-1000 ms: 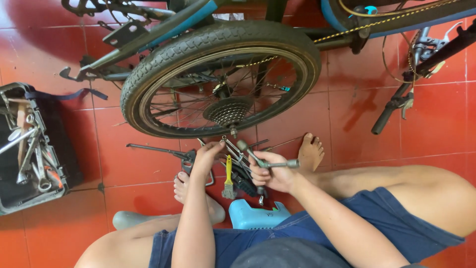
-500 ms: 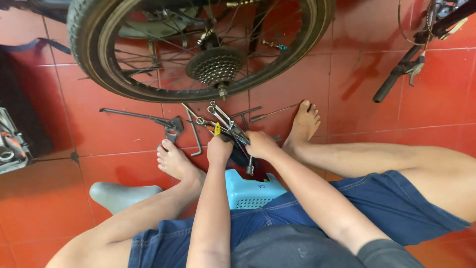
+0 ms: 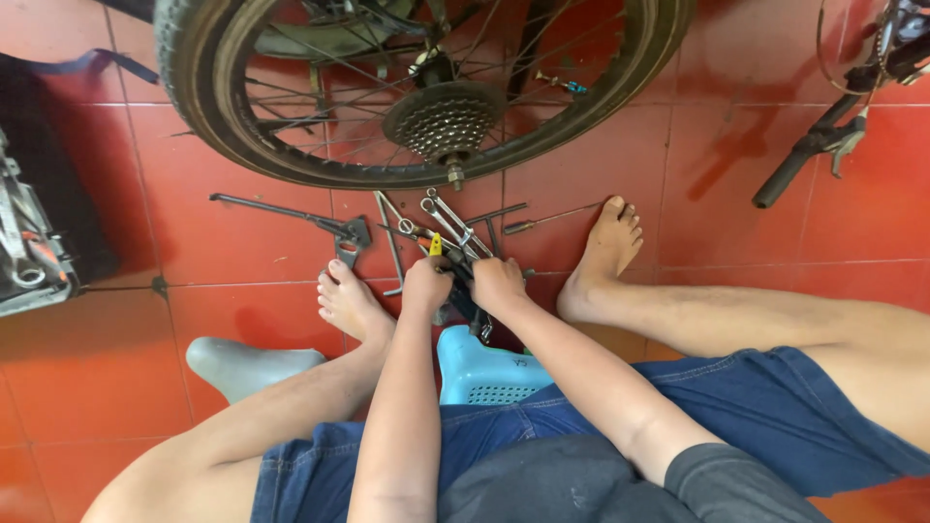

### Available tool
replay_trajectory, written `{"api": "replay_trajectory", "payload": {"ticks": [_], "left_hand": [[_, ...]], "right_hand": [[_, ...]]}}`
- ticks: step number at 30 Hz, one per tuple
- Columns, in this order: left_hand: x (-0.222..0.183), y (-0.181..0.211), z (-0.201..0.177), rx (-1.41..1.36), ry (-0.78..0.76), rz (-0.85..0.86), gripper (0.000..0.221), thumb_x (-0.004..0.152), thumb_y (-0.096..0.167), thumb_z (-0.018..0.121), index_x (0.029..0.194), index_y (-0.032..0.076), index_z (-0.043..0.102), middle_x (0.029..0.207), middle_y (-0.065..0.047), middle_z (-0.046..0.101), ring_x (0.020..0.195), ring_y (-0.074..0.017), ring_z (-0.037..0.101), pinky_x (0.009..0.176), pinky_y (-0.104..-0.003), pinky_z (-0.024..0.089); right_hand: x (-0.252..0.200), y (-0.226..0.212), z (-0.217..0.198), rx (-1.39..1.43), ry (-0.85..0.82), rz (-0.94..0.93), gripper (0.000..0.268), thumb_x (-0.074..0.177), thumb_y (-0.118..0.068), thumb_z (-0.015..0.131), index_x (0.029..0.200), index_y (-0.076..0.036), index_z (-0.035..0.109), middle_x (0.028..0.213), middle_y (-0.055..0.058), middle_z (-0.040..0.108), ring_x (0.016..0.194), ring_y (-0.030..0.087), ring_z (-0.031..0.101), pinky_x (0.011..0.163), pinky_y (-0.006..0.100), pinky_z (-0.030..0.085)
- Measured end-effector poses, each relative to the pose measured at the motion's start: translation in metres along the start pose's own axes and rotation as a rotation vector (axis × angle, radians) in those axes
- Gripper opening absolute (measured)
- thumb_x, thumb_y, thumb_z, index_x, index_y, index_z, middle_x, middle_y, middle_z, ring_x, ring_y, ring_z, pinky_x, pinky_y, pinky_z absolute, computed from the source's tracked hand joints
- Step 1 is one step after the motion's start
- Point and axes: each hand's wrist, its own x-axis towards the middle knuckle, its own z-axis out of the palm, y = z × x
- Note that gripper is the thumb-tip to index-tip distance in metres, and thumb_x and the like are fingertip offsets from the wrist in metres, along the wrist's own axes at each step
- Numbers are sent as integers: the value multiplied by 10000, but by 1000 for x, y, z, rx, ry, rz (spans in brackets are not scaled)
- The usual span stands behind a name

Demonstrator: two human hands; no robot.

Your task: Repairing or adjusting the rear hub and cassette of a bicycle wheel using various hand tools like wrenches and screwdrivers.

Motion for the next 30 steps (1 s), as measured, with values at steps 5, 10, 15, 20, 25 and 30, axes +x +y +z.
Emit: {"api": "replay_trajectory", "payload": {"ticks": [5,10,15,20,25,30], "left_hand": [[-12,11,-16,-73,-71,66,358,842,319,712,1190,269,779,1152,-153,757,1221,-342,659,1061,-467,507],[-45,61,-49,-509,-100,255,361,834,287,749,1133,86,772,1043,-204,751,1123,-302,657,1032,-468,458],[-125,113,-105,-693,-73,435,217,862,154,779,1059,66,800,869,-53,766,896,-131,668,883,-323,531],[-140,109,-106,-454,-68,593,196,869,163,766,1031,57,799,1015,-140,783,1062,-252,707,965,-443,520],[-133,102,-92,-400,-1,603,201,917,232,744,1058,100,802,1089,-80,773,1122,-244,699,991,-442,512],[-96,90,-67,-518,165,566,209,988,241,687,1117,106,781,1015,-93,780,1050,-185,696,961,-421,525]], "right_hand": [[-46,1,-85,231,11,-42,339,914,-378,660,1079,-102,765,1033,160,778,1099,393,713,1015,491,495],[-78,-8,-151,509,50,-126,349,871,-341,693,1008,-25,744,1014,240,761,1111,461,679,962,541,523],[-93,2,-174,845,102,-359,146,815,-216,789,905,-100,789,790,39,753,831,166,675,781,339,543],[-115,14,-181,846,46,-309,228,798,-212,790,984,-80,795,801,55,752,803,161,655,749,337,538],[-116,12,-179,810,36,-249,262,799,-264,799,1009,-107,796,809,68,765,783,171,690,706,337,560],[-91,10,-144,819,200,-185,182,867,-338,739,874,-167,801,796,49,768,861,211,733,775,370,561]]}}
